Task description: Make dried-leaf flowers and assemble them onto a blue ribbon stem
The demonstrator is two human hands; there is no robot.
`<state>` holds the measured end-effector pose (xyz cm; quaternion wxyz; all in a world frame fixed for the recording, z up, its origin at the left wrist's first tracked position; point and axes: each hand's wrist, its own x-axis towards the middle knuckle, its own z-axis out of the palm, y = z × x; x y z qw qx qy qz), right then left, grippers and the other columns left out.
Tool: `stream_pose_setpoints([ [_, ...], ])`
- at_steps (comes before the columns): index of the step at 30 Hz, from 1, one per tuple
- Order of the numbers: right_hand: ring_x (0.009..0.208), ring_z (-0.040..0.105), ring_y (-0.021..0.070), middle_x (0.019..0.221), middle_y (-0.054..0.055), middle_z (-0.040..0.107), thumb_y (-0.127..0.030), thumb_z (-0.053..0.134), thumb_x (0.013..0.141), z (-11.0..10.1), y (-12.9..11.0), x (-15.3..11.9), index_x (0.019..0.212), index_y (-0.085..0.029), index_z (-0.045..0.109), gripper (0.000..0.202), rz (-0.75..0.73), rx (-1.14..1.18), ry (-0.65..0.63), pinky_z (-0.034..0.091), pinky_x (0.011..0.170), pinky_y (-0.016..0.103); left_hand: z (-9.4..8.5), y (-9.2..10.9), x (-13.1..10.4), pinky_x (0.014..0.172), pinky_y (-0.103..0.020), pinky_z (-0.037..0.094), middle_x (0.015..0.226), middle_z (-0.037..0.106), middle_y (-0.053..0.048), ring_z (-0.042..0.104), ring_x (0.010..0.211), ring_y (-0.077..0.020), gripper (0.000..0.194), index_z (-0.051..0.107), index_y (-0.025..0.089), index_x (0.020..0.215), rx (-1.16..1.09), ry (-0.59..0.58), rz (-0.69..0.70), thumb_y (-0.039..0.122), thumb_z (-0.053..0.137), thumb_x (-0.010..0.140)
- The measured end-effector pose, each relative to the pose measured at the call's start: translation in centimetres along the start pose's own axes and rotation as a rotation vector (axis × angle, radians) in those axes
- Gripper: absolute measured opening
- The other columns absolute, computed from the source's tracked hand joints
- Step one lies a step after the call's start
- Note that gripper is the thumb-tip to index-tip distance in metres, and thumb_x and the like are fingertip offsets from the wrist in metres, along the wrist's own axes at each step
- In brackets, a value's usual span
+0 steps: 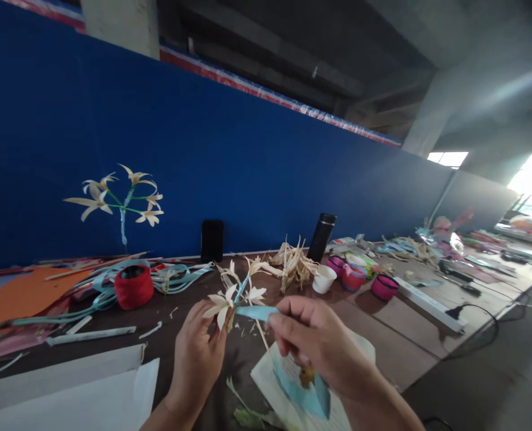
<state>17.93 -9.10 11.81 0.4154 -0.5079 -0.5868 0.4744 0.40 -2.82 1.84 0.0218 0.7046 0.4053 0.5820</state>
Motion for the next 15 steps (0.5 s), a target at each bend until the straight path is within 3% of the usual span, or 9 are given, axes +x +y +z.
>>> stream_pose_setpoints([
  [7,0.034,0.03,0.0,0.053,-0.004,0.053,-0.028,0.063,0.076,-0.9,-4.9,1.1,0.061,-0.014,0.056,0.022,-0.032,0.266,-0.064,0.019,0.033,0.015,0.0,0.3,-0.1,0.073,-0.029,0.046,0.082,0.06,-0.004,0.057,0.08,-0.0178,0.006,0.06,0.019,0.083,-0.015,0.015,0.061,0.015,0.056,0.081],
  [15,0.039,0.033,0.0006,0.069,0.004,0.066,-0.017,0.064,0.075,-1.7,-8.9,4.1,0.072,-0.012,0.059,0.008,-0.069,0.102,-0.111,0.022,0.034,0.014,0.1,0.2,-0.4,0.072,-0.028,0.047,0.084,0.06,-0.004,0.057,0.081,-0.0175,0.019,0.058,0.02,0.084,-0.028,-0.027,0.157,0.003,0.055,0.076],
])
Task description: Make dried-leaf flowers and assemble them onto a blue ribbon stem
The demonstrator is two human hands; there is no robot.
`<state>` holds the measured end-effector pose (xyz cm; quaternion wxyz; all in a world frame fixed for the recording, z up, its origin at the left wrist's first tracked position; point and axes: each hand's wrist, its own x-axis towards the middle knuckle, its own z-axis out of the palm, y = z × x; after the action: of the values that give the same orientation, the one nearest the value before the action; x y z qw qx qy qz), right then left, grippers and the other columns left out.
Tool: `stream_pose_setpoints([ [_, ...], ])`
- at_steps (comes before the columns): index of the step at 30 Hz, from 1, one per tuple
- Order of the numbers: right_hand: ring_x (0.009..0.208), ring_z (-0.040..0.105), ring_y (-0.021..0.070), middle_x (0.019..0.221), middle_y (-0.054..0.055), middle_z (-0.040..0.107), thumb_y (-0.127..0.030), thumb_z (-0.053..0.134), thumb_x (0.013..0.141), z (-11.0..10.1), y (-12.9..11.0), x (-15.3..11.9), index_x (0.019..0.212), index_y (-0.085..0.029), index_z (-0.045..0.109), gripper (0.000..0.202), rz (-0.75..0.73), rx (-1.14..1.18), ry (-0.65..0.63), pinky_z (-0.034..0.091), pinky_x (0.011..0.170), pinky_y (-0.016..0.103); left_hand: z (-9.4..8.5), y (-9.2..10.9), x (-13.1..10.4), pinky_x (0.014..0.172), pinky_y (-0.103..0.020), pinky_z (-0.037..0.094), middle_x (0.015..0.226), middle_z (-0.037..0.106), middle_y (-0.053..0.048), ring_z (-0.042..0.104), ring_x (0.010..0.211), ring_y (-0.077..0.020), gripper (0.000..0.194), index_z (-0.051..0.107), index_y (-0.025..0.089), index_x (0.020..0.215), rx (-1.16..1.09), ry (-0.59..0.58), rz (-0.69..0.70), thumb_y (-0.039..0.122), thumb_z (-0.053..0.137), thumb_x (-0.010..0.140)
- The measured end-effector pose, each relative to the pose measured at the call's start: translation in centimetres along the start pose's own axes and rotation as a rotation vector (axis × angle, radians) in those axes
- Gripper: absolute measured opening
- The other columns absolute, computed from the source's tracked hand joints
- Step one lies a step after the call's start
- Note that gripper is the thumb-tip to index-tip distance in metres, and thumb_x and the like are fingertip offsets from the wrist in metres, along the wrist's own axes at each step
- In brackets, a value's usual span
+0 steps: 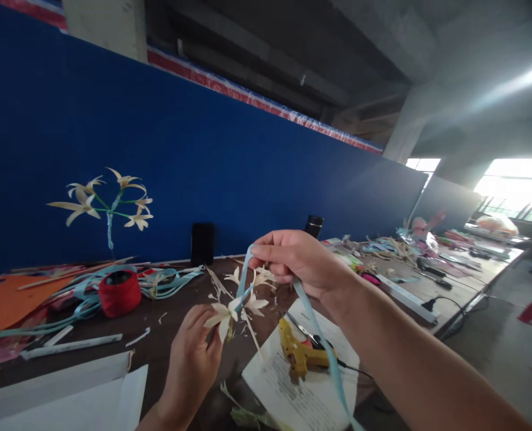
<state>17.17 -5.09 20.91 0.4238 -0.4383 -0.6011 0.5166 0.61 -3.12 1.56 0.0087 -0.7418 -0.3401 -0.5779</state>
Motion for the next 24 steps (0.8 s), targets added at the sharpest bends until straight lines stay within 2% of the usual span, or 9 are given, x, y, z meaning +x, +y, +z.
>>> stream_pose_setpoints([
  [4,0.039,0.033,0.0013,0.071,0.005,0.069,-0.011,0.061,0.076,-0.2,-2.7,1.1,0.084,-0.013,0.057,0.01,-0.036,-0.094,-0.084,0.024,0.035,0.013,0.0,0.1,0.1,0.07,-0.028,0.047,0.081,0.06,-0.003,0.056,0.078,-0.017,0.022,0.058,0.021,0.085,-0.032,-0.052,0.047,0.001,0.054,0.074],
  [9,0.04,0.037,0.0018,0.069,0.002,0.069,-0.009,0.054,0.079,0.6,-4.8,3.1,0.081,-0.011,0.064,0.01,-0.079,-0.304,-0.306,0.025,0.035,0.011,-0.3,1.0,0.4,0.066,-0.026,0.047,0.079,0.059,-0.004,0.056,0.074,-0.0159,0.018,0.058,0.02,0.079,-0.08,-0.175,0.064,0.003,0.053,0.076],
  [12,0.04,0.037,0.0016,0.065,0.001,0.068,-0.004,0.05,0.081,1.3,-5.6,4.9,0.079,-0.01,0.063,0.014,-0.055,-0.365,-0.349,0.026,0.036,0.01,-0.5,1.6,0.7,0.065,-0.024,0.048,0.08,0.06,-0.004,0.058,0.073,-0.0153,0.018,0.059,0.019,0.077,-0.122,-0.225,0.092,0.003,0.051,0.078],
  [15,0.04,0.039,0.0013,0.065,0.005,0.068,-0.003,0.048,0.082,1.3,-5.8,6.8,0.079,-0.007,0.063,0.016,0.004,-0.369,-0.357,0.026,0.037,0.01,-0.8,2.1,1.0,0.065,-0.023,0.048,0.08,0.061,-0.005,0.06,0.073,-0.0146,0.02,0.059,0.019,0.08,-0.168,-0.216,0.122,0.001,0.051,0.076],
  [18,0.041,0.041,0.002,0.068,0.005,0.069,-0.003,0.049,0.082,0.5,-4.9,8.7,0.085,-0.008,0.064,0.016,0.066,-0.335,-0.407,0.027,0.037,0.01,-1.3,2.6,1.3,0.064,-0.021,0.048,0.081,0.062,-0.004,0.061,0.073,-0.014,0.022,0.059,0.02,0.081,-0.234,-0.213,0.136,0.0,0.052,0.075],
  [21,0.043,0.045,0.0026,0.071,0.004,0.07,-0.004,0.05,0.083,-0.9,-2.4,10.3,0.091,-0.011,0.065,0.018,0.119,-0.236,-0.453,0.03,0.038,0.01,-1.9,3.2,1.7,0.06,-0.02,0.048,0.077,0.062,-0.002,0.061,0.069,-0.0133,0.021,0.058,0.021,0.076,-0.278,-0.163,0.139,0.001,0.053,0.075],
  [23,0.046,0.049,0.004,0.073,0.004,0.07,-0.005,0.052,0.081,-1.9,0.0,11.2,0.091,-0.013,0.065,0.018,0.194,-0.16,-0.412,0.037,0.041,0.012,-2.2,3.7,1.8,0.058,-0.02,0.047,0.074,0.063,-0.001,0.061,0.064,-0.0125,0.019,0.059,0.021,0.072,-0.304,-0.127,0.113,0.003,0.054,0.076],
  [24,0.046,0.05,0.0046,0.071,0.004,0.07,-0.005,0.053,0.079,-2.3,1.3,11.5,0.089,-0.013,0.066,0.018,0.231,-0.116,-0.348,0.038,0.042,0.013,-2.4,4.0,1.9,0.056,-0.02,0.047,0.073,0.063,-0.001,0.06,0.062,-0.0122,0.017,0.059,0.021,0.072,-0.322,-0.116,0.077,0.005,0.055,0.076],
])
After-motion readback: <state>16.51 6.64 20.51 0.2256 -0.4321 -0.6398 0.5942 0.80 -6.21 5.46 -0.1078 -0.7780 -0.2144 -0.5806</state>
